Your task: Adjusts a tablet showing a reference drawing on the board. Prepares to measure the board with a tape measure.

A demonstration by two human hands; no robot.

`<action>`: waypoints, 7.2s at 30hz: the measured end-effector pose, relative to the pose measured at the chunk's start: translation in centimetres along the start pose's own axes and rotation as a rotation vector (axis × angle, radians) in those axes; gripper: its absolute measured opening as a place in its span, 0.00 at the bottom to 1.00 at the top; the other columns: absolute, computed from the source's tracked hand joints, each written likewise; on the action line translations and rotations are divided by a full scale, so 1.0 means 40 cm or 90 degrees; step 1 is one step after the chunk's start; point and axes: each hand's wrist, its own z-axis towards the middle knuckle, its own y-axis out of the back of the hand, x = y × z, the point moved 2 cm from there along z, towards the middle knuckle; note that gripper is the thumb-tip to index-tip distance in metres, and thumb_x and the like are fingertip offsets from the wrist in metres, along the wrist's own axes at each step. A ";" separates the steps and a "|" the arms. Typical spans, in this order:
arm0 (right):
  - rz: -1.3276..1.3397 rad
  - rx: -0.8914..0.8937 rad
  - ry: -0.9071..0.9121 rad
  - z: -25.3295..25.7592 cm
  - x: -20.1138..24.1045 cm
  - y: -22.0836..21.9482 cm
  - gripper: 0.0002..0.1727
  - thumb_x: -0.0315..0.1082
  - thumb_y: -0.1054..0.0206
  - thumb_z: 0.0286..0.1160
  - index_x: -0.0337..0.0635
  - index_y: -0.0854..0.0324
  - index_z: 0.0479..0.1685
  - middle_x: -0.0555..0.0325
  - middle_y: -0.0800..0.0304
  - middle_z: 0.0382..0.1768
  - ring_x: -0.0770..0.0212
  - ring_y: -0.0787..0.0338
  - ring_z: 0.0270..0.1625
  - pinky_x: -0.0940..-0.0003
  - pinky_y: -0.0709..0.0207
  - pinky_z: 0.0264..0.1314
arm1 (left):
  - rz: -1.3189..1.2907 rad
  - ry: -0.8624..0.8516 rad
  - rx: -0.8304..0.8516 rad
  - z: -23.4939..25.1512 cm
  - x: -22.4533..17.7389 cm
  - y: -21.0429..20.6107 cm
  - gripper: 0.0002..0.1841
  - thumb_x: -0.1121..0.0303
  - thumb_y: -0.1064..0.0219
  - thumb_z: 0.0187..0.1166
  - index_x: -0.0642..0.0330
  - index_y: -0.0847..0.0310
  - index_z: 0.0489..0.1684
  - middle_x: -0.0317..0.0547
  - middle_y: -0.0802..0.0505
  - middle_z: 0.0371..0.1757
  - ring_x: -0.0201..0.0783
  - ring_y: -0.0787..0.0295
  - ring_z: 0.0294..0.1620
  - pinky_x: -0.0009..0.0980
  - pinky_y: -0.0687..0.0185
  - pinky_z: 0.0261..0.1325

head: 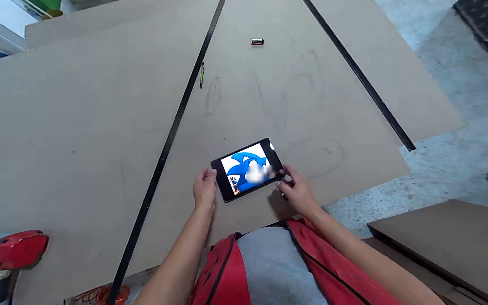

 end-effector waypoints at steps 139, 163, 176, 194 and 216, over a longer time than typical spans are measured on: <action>-0.297 0.258 0.228 0.052 0.021 0.014 0.13 0.46 0.38 0.89 0.58 0.07 0.53 0.73 0.04 0.48 0.77 0.08 0.50 0.67 0.13 0.60 | 0.330 -0.477 0.264 -0.039 0.011 -0.003 0.08 0.62 0.32 0.83 0.46 0.06 0.49 0.29 0.03 0.45 0.26 0.06 0.45 0.34 0.08 0.54; -0.489 0.344 0.441 0.530 0.047 0.165 0.14 0.49 0.38 0.87 0.62 0.05 0.54 0.63 0.03 0.49 0.59 0.07 0.58 0.49 0.17 0.65 | 0.493 -0.089 -0.141 -0.157 0.345 0.003 0.42 0.42 0.46 0.86 0.57 0.49 0.96 0.52 0.54 0.98 0.54 0.65 0.99 0.60 0.64 0.96; -0.504 0.298 0.496 0.511 0.046 0.142 0.15 0.47 0.37 0.87 0.54 0.06 0.47 0.61 0.03 0.46 0.60 0.06 0.54 0.51 0.15 0.63 | 0.478 -0.106 -0.138 -0.152 0.363 0.003 0.42 0.39 0.49 0.87 0.54 0.52 0.97 0.47 0.54 0.99 0.49 0.68 0.99 0.59 0.71 0.96; -0.511 0.287 0.506 0.515 0.034 0.140 0.15 0.48 0.37 0.86 0.53 0.06 0.46 0.60 0.03 0.45 0.58 0.06 0.54 0.51 0.15 0.62 | 0.481 -0.128 -0.142 -0.148 0.364 0.002 0.43 0.38 0.50 0.86 0.54 0.53 0.97 0.50 0.55 0.99 0.51 0.68 0.99 0.61 0.71 0.96; -0.510 0.299 0.504 0.518 0.037 0.133 0.16 0.48 0.39 0.87 0.53 0.07 0.46 0.61 0.03 0.45 0.58 0.06 0.54 0.51 0.16 0.62 | 0.519 -0.114 -0.131 -0.148 0.353 0.014 0.45 0.37 0.53 0.86 0.57 0.55 0.97 0.50 0.57 0.99 0.52 0.69 0.99 0.60 0.71 0.96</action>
